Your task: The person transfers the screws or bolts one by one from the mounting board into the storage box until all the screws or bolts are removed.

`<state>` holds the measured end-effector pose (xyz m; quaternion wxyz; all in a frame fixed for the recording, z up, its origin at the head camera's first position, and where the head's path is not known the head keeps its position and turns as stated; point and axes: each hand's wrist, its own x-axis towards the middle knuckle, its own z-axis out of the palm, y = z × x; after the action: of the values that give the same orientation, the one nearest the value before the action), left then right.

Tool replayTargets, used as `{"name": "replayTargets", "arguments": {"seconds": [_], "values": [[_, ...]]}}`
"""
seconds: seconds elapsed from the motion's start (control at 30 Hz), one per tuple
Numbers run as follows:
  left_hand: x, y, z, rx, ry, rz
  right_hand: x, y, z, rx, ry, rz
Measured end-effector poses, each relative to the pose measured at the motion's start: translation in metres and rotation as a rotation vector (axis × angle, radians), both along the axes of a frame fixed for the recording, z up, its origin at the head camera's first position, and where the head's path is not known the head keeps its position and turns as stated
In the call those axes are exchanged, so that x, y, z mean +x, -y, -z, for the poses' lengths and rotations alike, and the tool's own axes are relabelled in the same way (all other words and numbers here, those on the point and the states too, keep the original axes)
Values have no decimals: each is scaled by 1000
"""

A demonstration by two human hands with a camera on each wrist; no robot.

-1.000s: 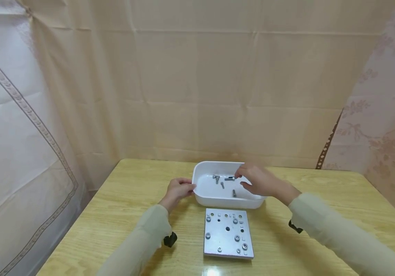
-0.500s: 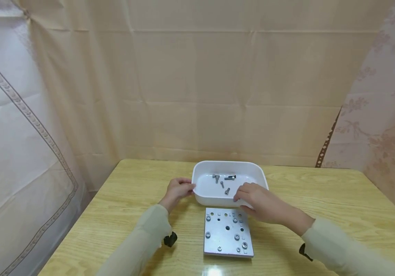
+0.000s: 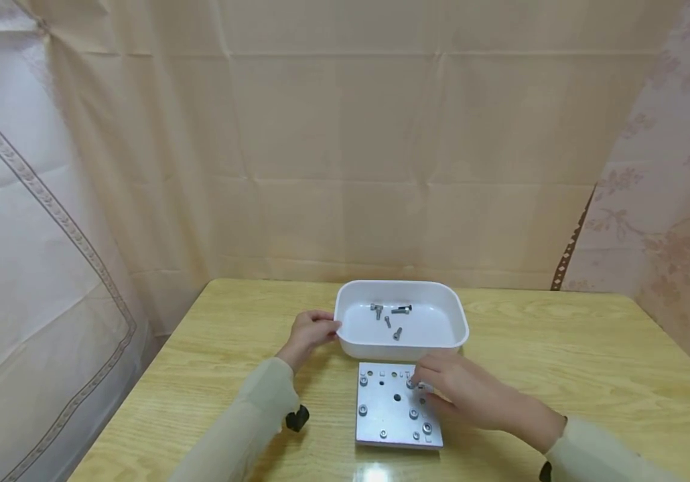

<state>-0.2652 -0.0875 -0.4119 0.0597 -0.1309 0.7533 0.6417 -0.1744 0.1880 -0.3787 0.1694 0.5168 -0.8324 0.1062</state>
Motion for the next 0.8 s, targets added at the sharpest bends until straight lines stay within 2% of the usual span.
{"name": "replayTargets", "arguments": {"seconds": [0.2,0.43,0.67,0.8], "values": [[-1,1,-3,4,-1,-3,8,0,3,13,-8,-14],[2,3,0,-23,13,7,18,2,6,4,-76,-78],[1,2,1,-11,10,2,27,2,7,47,-30,-55],[0,1,0,-4,18,3,28,3,8,50,-51,-62]]}}
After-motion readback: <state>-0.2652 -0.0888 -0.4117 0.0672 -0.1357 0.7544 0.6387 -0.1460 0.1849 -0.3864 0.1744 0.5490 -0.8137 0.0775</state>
